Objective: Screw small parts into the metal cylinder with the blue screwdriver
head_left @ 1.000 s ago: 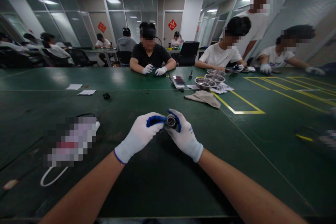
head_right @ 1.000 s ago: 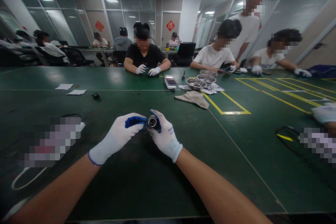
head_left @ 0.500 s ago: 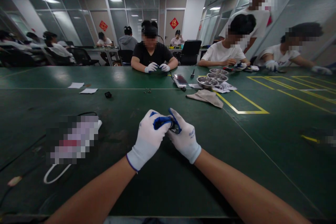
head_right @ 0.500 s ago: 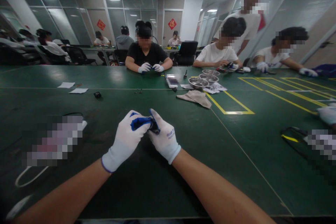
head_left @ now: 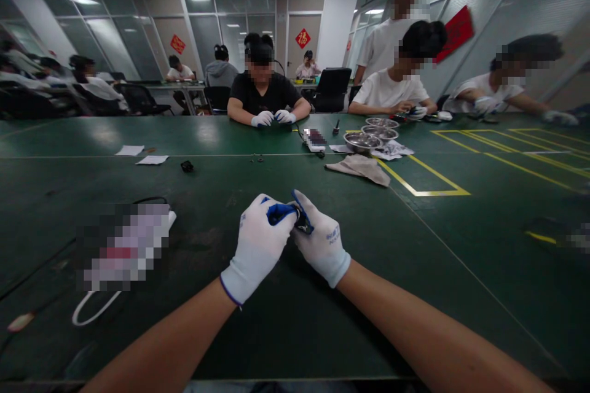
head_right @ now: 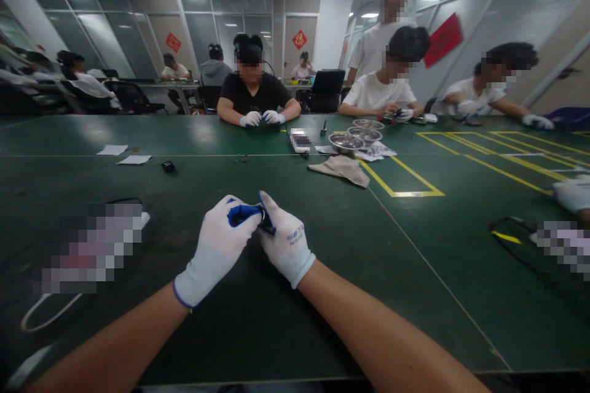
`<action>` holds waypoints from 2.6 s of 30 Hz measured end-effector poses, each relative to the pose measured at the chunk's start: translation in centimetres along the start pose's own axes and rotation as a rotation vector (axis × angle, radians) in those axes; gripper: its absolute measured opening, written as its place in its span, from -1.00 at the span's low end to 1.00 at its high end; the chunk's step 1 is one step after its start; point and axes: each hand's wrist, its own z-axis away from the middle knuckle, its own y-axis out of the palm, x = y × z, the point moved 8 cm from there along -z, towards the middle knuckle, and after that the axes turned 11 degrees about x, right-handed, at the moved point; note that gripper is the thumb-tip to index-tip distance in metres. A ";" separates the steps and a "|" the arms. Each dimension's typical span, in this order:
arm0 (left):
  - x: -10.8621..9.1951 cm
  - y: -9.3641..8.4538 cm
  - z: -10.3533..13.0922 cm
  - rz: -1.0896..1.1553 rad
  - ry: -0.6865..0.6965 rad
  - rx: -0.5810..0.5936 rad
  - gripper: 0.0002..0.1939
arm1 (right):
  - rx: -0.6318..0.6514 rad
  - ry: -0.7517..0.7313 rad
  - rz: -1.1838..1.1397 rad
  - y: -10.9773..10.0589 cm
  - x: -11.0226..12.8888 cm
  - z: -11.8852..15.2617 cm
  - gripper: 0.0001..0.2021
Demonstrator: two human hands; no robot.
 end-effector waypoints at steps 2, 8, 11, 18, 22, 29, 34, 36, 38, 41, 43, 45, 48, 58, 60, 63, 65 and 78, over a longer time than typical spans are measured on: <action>-0.1 0.0 0.1 -0.006 -0.026 0.003 -0.93 | 0.003 -0.037 0.026 0.0 0.3 0.1 -0.28; 0.3 0.3 0.1 0.072 -0.063 0.021 -0.97 | -0.029 -0.045 0.066 -0.2 0.4 0.1 -0.29; 0.3 0.4 0.0 0.077 -0.052 0.037 -0.98 | -0.020 -0.014 0.055 -0.1 0.2 0.1 -0.30; 0.5 0.3 -0.2 0.063 -0.082 0.041 -0.95 | -0.021 -0.032 0.042 -0.1 0.1 0.1 -0.32; 0.4 0.1 -0.2 0.013 -0.065 0.006 -0.94 | -0.029 -0.034 0.036 -0.1 0.1 0.1 -0.34; 1.7 0.0 -1.1 0.044 -0.115 0.010 -0.85 | -0.031 -0.019 0.024 0.0 -0.1 0.0 -0.35; 3.3 0.8 -1.8 0.300 -0.223 0.112 -0.87 | -0.014 -0.014 0.000 0.1 0.0 0.1 -0.35; 3.7 1.3 -1.7 0.418 -0.269 0.145 -0.87 | -0.005 -0.015 -0.015 0.1 0.0 0.0 -0.35; 3.9 1.5 -1.5 0.489 -0.291 0.165 -0.86 | 0.001 -0.019 -0.026 0.1 0.1 0.0 -0.35; 3.9 1.7 -1.3 0.540 -0.289 0.179 -0.84 | 0.016 -0.012 -0.032 0.1 0.1 0.0 -0.37; 3.9 1.9 -1.3 0.555 -0.281 0.185 -0.85 | 0.024 0.001 -0.030 0.2 0.0 0.0 -0.37; 3.9 2.0 -1.3 0.554 -0.286 0.182 -0.85 | 0.030 0.004 -0.029 0.2 0.0 0.0 -0.37; 4.0 2.0 -1.3 0.524 -0.311 0.162 -0.85 | 0.042 -0.005 -0.031 0.3 0.0 0.0 -0.38; 3.8 2.1 -1.3 0.628 -0.259 0.148 -0.75 | -0.124 0.326 -0.318 -1.0 -2.7 -0.1 -0.43; 3.5 2.6 -1.3 0.549 -0.220 0.154 -0.63 | -0.216 0.405 -0.446 -1.7 -3.6 0.0 -0.45; 2.0 4.0 -0.8 0.449 -0.090 0.243 -0.50 | -0.292 0.468 -0.628 -2.1 -4.4 0.1 -0.51; 1.0 4.1 -0.3 0.339 -0.007 0.228 -0.45 | -0.289 0.475 -0.719 -2.0 -4.4 0.0 -0.54; 1.3 5.1 -0.4 0.670 -0.034 0.524 -0.64 | -0.288 0.550 -1.055 -1.6 -4.4 -0.4 -0.54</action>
